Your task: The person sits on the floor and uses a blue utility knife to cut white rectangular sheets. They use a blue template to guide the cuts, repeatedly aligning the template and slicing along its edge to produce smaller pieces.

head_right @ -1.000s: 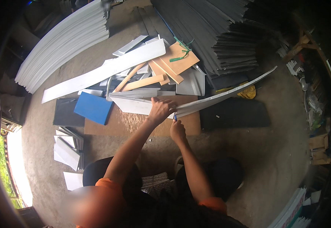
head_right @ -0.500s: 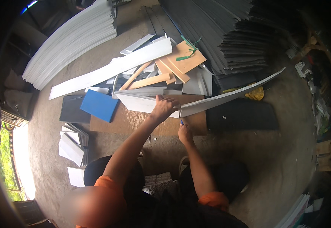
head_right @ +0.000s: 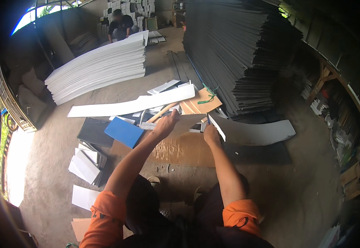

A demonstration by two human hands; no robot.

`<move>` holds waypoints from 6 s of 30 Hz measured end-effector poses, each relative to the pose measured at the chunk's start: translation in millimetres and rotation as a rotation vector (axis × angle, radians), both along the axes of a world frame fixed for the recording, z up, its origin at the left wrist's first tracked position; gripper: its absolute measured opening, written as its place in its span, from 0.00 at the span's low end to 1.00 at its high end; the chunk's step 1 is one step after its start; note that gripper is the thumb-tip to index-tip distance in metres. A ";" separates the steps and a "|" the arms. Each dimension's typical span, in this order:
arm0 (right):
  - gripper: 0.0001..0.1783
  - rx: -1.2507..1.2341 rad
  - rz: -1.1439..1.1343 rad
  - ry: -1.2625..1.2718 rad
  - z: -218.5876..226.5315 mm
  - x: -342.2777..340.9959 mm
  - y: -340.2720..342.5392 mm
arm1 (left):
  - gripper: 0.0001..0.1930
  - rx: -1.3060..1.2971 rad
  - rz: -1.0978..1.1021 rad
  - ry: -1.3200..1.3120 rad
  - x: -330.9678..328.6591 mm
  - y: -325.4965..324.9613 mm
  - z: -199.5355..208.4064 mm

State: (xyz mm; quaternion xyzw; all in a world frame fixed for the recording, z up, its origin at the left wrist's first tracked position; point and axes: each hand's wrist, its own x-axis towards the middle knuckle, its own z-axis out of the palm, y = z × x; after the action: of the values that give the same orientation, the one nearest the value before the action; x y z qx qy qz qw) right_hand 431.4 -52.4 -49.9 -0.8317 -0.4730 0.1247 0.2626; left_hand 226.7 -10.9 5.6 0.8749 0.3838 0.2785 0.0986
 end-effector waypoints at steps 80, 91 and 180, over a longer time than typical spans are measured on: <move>0.09 -0.093 0.517 0.792 -203.3 -144.7 83.3 | 0.17 0.121 1.120 -1.458 -295.3 16.7 -152.7; 0.19 -0.037 0.479 -0.165 -222.4 -66.9 77.7 | 0.16 -0.618 1.225 -0.828 -269.9 14.2 -227.0; 0.14 -0.220 0.622 0.591 -204.0 -110.6 126.3 | 0.25 -0.562 0.916 -0.348 -257.4 -21.8 -238.5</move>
State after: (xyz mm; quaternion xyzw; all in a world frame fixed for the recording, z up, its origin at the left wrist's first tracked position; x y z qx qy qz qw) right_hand 320.8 73.9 -253.9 -0.6014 -0.5892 0.4800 0.2464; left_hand -30.7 -32.8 -232.9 0.5003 0.7618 0.3199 0.2588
